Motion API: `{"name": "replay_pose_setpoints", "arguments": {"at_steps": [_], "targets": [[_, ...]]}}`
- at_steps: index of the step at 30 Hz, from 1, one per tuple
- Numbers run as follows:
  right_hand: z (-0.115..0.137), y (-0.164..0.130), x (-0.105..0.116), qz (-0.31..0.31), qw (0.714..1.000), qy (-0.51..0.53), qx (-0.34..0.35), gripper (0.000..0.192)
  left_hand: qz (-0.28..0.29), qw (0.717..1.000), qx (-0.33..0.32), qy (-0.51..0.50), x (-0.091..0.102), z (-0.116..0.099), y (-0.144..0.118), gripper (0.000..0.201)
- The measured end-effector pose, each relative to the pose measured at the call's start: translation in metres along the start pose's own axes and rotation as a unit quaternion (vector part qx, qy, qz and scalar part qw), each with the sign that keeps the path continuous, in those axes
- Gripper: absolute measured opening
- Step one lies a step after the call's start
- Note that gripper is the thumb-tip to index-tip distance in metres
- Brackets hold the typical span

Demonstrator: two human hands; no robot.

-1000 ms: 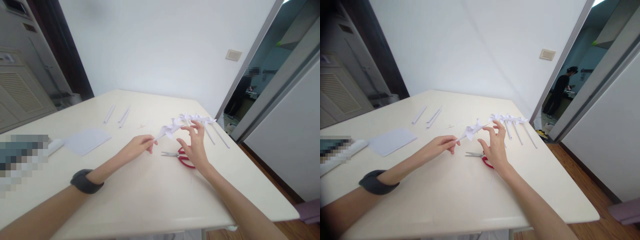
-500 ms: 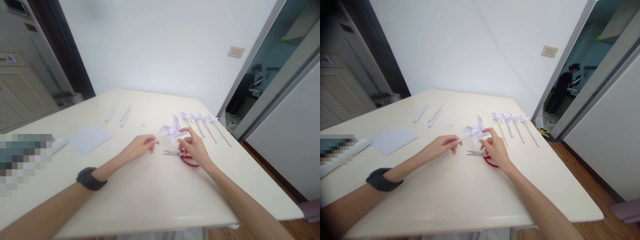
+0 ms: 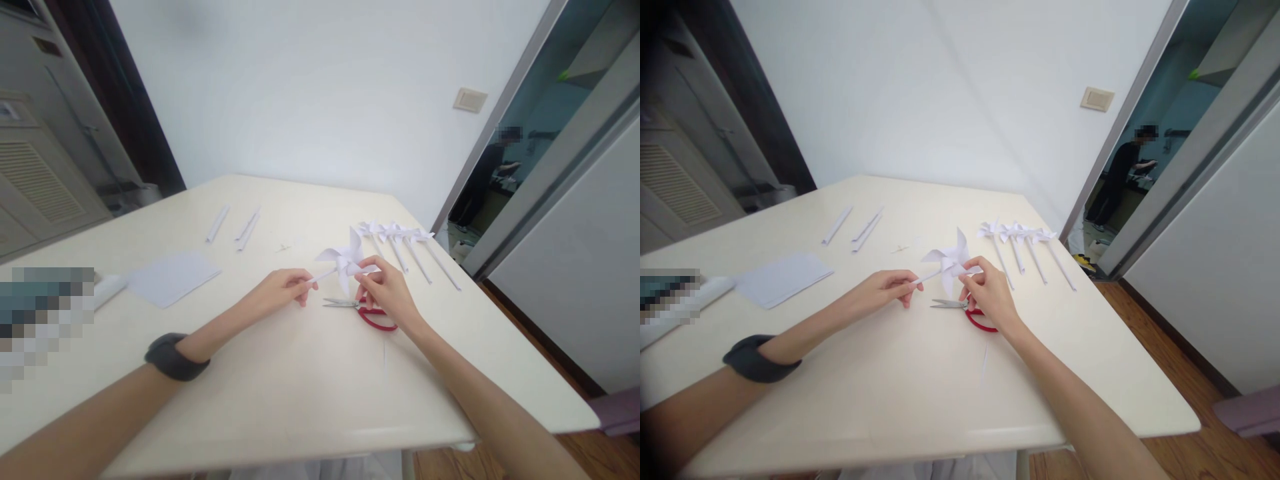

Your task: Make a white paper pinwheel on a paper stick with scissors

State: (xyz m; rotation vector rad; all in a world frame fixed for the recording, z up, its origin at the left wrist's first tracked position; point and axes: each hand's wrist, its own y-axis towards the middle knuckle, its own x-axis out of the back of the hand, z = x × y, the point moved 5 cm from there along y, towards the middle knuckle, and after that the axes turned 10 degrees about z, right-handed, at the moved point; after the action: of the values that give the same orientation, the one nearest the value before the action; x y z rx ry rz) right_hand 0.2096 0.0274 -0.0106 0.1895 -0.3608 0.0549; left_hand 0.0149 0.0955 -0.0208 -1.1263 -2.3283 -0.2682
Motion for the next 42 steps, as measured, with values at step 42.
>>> {"name": "replay_pose_setpoints", "arguments": {"at_steps": [42], "targets": [[0.004, 0.000, -0.001, -0.005, 0.994, 0.107, -0.009, 0.024, -0.025, 0.984, 0.028, -0.175, 0.003, -0.018, -0.012, 0.022]]}}
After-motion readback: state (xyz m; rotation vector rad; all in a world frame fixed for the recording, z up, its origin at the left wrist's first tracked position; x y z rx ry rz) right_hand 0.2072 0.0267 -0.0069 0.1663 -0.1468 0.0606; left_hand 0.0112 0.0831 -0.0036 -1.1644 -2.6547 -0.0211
